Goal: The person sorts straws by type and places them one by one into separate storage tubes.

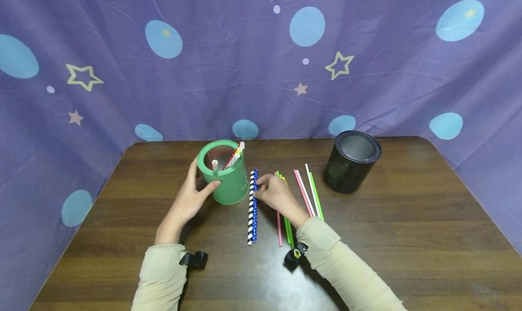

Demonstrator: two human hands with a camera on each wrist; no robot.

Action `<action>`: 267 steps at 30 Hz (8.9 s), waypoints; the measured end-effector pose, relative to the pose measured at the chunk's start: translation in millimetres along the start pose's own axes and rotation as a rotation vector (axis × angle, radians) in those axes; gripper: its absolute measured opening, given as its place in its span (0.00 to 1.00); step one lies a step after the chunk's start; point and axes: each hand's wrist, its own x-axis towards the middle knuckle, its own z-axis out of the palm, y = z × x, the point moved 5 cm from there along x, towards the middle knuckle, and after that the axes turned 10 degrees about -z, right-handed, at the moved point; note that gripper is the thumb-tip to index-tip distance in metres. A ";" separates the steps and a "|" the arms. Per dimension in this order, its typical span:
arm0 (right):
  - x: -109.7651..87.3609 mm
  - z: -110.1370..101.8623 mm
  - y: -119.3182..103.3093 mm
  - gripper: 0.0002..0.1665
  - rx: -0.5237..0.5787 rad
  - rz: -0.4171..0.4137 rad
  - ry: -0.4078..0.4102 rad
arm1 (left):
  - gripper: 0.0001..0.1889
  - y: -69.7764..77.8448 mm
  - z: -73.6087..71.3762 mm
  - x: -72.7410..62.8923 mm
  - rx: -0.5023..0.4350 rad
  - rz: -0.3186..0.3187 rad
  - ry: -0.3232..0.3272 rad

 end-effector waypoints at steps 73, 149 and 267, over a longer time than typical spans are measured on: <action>-20.0 -71.7 -50.0 0.24 0.388 -0.205 0.366 | 0.47 0.5 0.0 -0.5 0.024 -0.021 -0.003; -25.6 -41.1 -82.1 0.13 0.519 -0.469 0.348 | 0.47 -0.3 0.5 0.5 0.012 -0.019 0.002; -20.1 -52.9 -46.5 0.16 0.241 -0.262 0.354 | 0.48 -3.1 -1.3 0.0 0.066 -0.027 0.015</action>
